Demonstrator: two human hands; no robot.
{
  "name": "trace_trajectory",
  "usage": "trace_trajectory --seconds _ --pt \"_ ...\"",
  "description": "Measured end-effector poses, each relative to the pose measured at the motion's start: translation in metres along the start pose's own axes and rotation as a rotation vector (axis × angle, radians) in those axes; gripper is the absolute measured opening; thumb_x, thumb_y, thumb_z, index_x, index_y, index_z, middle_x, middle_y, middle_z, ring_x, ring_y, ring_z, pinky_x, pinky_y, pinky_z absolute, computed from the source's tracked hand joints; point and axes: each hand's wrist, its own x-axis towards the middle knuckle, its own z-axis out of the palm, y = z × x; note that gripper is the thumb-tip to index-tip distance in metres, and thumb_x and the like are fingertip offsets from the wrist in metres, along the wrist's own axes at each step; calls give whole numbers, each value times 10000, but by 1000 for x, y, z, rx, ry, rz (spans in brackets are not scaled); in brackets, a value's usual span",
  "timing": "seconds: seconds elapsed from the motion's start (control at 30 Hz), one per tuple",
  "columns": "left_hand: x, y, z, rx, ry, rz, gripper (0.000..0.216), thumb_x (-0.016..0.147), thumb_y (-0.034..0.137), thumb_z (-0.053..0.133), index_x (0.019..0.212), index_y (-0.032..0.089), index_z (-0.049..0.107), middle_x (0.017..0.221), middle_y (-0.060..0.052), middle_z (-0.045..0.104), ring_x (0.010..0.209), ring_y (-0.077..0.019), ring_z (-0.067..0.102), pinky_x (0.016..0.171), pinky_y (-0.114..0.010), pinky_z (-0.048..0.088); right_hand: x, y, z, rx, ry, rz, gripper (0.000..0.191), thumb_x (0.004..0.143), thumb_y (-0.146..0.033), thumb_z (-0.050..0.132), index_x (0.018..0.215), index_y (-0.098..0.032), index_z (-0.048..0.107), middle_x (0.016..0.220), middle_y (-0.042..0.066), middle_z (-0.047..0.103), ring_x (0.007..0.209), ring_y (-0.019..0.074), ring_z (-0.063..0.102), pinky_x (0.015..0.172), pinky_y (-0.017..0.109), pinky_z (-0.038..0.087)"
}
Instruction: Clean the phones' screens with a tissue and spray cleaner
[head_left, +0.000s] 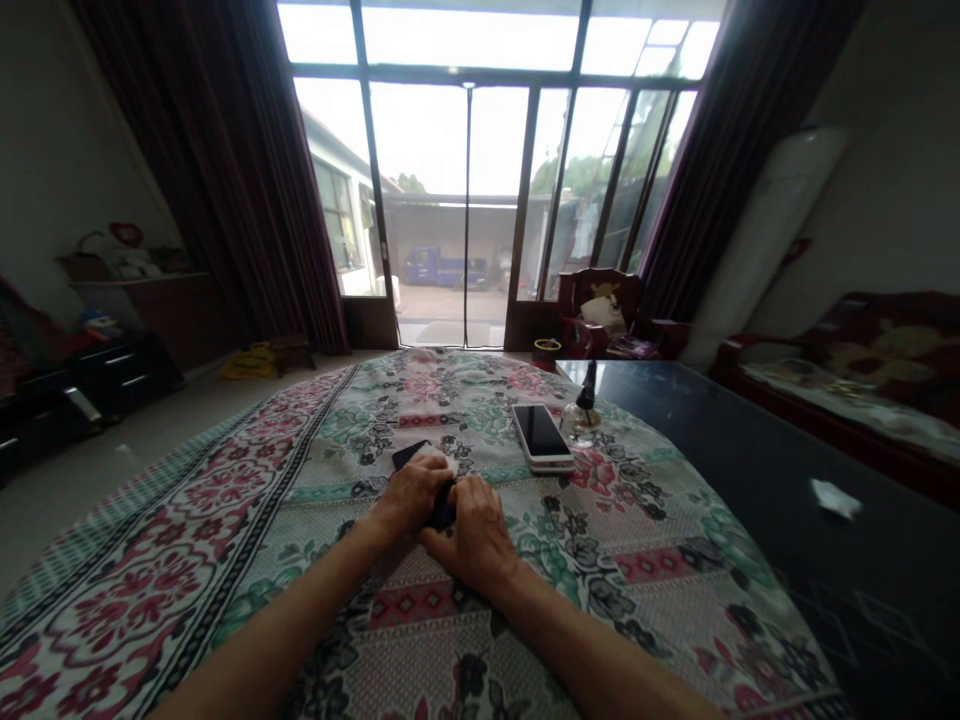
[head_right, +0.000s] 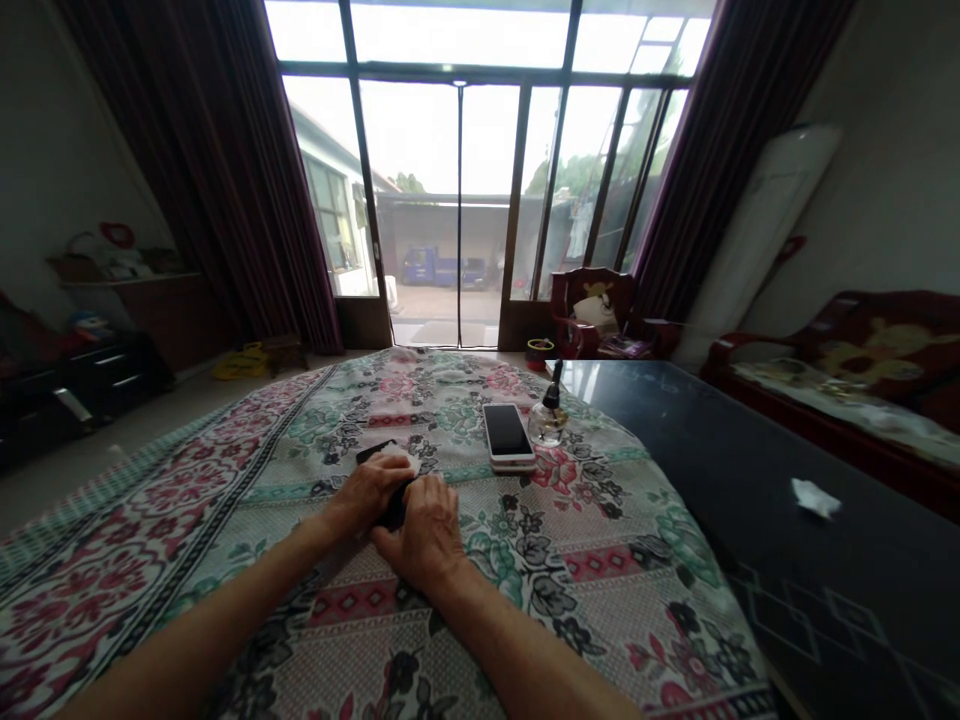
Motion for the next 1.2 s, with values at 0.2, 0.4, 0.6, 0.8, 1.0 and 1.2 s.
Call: trace_trajectory --seconds 0.2,0.4,0.6,0.8,1.0,1.2 --pt "-19 -14 -6 -59 99 36 257 910 165 464 928 209 716 963 -47 684 929 -181 597 888 -317 457 0 -1 -2 -4 -20 -2 312 648 -339 712 788 -213 463 869 57 557 852 242 515 773 377 414" --pt "6 -53 -9 82 74 -170 264 890 140 481 885 211 735 915 -39 701 910 -177 623 909 -297 451 1 -1 -3 9 -38 20 372 626 -356 760 807 -210 470 874 45 554 860 236 519 795 375 406" --pt "13 -47 -5 150 89 -246 290 870 87 454 907 167 730 940 -89 696 969 -223 600 923 -342 448 0 1 -1 8 -29 8 365 638 -364 754 823 -209 480 884 45 553 864 236 516 796 376 406" --pt "-32 -19 -5 97 142 -93 267 898 127 469 1000 189 708 1043 -72 682 1011 -206 585 952 -333 455 0 1 -1 5 -27 -7 340 640 -356 742 809 -209 486 896 58 556 871 245 518 795 381 410" --pt "-51 -26 -7 27 194 49 261 909 142 481 1051 194 693 1082 -74 686 1032 -198 599 949 -343 473 1 0 -2 -4 -33 -11 324 645 -345 733 792 -215 475 889 54 554 869 243 517 792 382 408" --pt "-19 -63 -17 67 119 -164 263 888 113 482 928 212 722 997 -48 707 950 -174 630 917 -283 463 1 2 -1 2 -39 -20 351 642 -345 748 821 -212 477 892 48 550 884 242 516 805 381 397"
